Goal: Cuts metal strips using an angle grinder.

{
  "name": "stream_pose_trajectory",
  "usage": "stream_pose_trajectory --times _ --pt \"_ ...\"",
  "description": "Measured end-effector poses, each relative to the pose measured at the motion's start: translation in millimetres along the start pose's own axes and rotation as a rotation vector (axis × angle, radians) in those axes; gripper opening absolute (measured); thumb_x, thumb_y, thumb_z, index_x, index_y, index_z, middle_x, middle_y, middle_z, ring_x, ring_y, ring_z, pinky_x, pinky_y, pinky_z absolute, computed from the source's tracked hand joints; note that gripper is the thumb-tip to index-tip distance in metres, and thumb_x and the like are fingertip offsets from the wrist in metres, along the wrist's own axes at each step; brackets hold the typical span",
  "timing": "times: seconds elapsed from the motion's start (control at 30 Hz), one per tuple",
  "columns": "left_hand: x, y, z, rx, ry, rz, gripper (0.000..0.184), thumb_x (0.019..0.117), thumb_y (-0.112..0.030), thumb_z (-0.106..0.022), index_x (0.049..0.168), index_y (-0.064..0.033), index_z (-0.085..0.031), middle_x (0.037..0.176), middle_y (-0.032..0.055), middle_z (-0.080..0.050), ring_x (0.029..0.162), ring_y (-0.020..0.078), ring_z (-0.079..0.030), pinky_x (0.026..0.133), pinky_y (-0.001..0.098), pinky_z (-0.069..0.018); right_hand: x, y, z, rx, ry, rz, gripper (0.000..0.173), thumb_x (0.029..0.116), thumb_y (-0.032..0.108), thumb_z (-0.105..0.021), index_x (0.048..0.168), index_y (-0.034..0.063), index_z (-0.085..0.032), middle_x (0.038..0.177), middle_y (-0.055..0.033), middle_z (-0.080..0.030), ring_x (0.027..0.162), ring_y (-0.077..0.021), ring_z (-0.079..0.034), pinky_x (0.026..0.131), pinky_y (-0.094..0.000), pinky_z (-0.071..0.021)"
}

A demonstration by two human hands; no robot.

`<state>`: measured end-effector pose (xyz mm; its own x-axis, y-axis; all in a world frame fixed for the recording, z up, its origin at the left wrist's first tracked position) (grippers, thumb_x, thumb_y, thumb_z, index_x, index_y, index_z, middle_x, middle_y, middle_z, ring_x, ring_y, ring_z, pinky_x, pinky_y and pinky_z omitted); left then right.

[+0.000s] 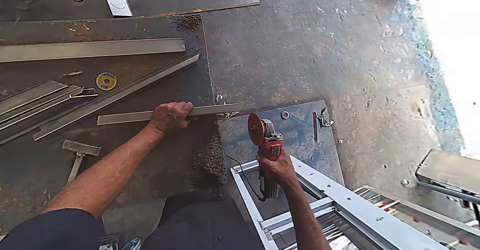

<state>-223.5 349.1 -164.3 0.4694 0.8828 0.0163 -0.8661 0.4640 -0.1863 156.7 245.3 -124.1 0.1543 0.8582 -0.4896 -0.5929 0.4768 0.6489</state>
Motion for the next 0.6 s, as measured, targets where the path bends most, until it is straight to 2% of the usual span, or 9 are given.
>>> stream_pose_trajectory --times 0.1,0.27,0.6 --pt "1 0 -1 0.003 0.005 0.001 0.044 0.0969 -0.050 -0.061 0.100 -0.0064 -0.066 0.081 0.0111 -0.066 0.074 0.0312 -0.071 0.058 0.0471 -0.0565 11 5 -5 -0.021 0.026 -0.003 0.072 0.0659 0.038 -0.085 0.125 0.0056 -0.061 0.103 -0.0035 -0.071 0.094 -0.0093 -0.068 0.086 -0.0344 -0.0572" --pt "1 0 -1 0.013 0.017 0.006 0.041 0.0969 -0.048 -0.060 0.098 -0.0066 -0.065 0.079 0.0105 -0.064 0.072 0.0305 -0.070 0.056 0.0458 -0.0548 28 5 -11 -0.026 0.068 0.026 0.072 0.0657 0.040 -0.086 0.125 0.0062 -0.061 0.102 -0.0020 -0.071 0.092 -0.0075 -0.069 0.085 -0.0326 -0.0577" --pt "1 0 -1 0.004 -0.001 0.008 0.041 0.0962 -0.048 -0.060 0.096 -0.0071 -0.064 0.077 0.0092 -0.063 0.070 0.0296 -0.069 0.054 0.0445 -0.0538 37 9 -17 -0.060 0.100 0.036 0.071 0.0658 0.041 -0.085 0.124 0.0072 -0.062 0.101 -0.0021 -0.072 0.092 -0.0077 -0.069 0.085 -0.0332 -0.0581"
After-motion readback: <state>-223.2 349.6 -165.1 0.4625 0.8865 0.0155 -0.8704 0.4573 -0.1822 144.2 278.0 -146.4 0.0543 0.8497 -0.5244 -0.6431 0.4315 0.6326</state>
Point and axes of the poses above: each hand's wrist, its own x-axis towards the middle knuckle, its own z-axis out of the back of the hand, y = z × x, the point moved 5 cm from there along x, towards the middle knuckle
